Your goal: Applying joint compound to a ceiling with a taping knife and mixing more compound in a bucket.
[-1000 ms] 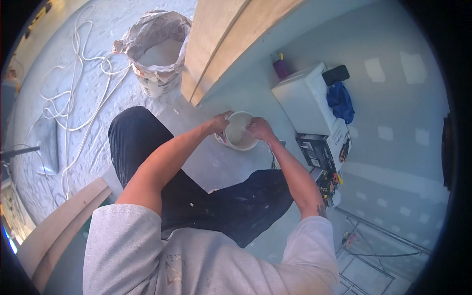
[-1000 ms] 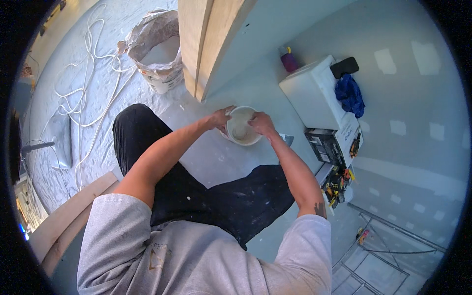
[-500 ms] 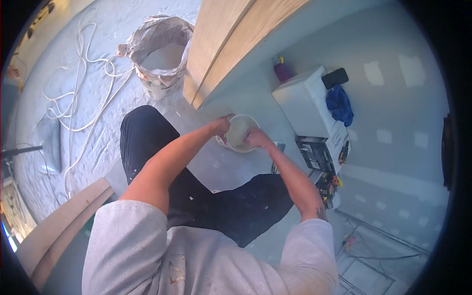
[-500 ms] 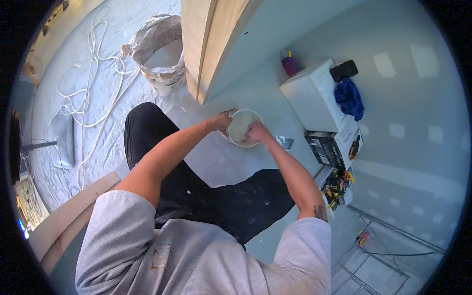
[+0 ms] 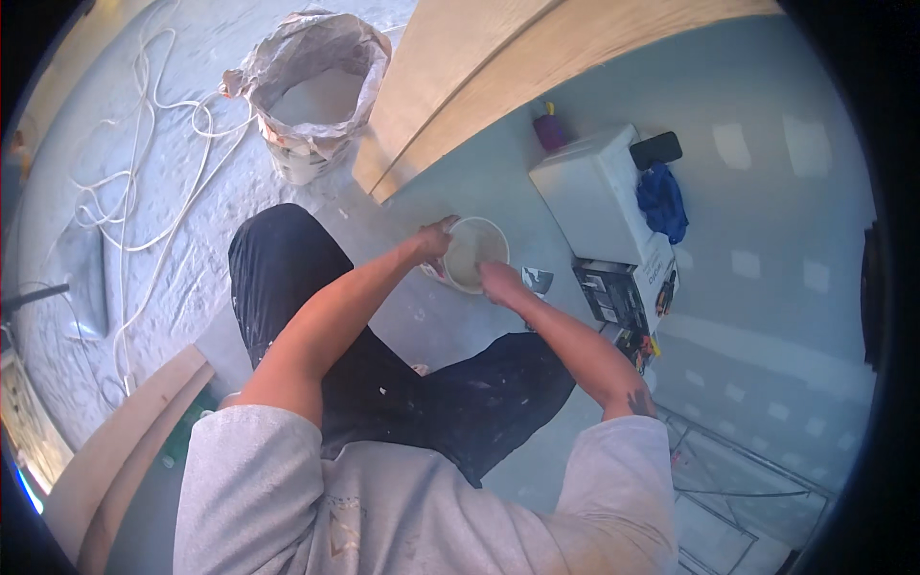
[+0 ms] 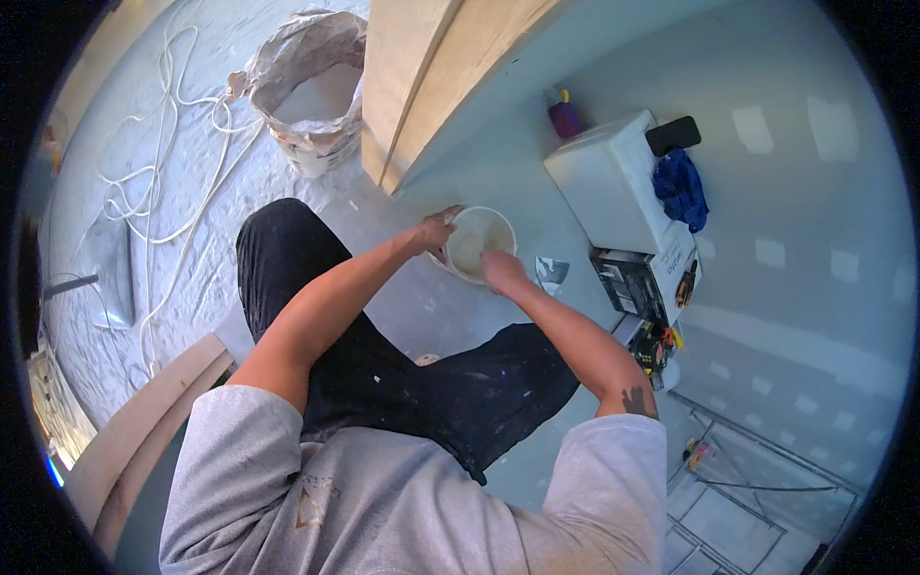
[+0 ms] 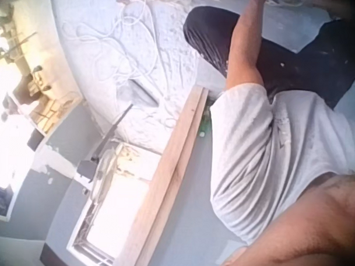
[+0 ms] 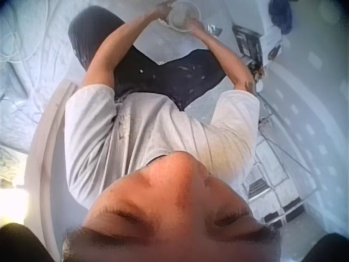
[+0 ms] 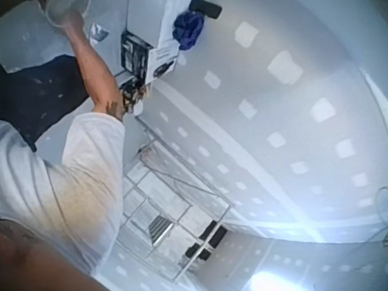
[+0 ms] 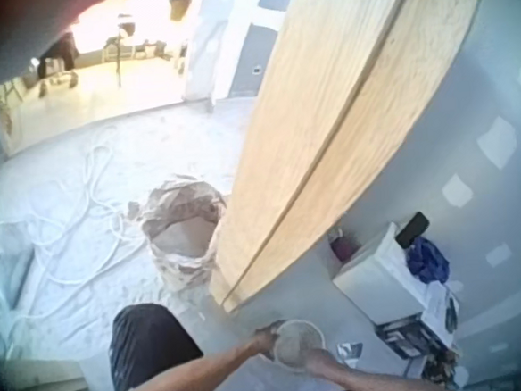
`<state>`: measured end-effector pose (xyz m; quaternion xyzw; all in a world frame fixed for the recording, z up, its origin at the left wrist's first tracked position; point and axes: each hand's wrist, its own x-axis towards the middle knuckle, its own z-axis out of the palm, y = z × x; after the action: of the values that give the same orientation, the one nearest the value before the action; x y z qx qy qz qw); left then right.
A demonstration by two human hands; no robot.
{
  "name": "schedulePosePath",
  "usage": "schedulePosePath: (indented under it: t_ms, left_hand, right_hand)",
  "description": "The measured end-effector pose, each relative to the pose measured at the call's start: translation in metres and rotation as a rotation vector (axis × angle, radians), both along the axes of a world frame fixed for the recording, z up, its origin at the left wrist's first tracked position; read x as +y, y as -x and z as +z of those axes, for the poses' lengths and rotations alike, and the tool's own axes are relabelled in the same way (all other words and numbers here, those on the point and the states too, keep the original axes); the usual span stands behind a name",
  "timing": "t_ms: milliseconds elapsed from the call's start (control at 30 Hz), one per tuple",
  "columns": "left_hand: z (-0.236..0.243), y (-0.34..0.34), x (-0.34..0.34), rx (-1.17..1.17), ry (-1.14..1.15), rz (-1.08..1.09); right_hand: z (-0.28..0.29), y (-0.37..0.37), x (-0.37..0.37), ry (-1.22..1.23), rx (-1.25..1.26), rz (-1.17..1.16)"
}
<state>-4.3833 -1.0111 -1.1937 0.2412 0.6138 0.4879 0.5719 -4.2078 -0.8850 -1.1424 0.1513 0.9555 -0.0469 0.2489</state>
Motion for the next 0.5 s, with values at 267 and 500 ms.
schedulePosePath:
  t_ms: [267,500]
  left_hand:
    - [0.028,0.003,-0.013,-0.153,0.081,0.050]
    - [0.026,0.011,-0.020,-0.173,0.098,0.003]
  right_hand:
    - [-0.007,0.015,0.015,-0.100,0.140,-0.030]
    - [0.007,0.031,0.003,0.079,0.124,-0.215]
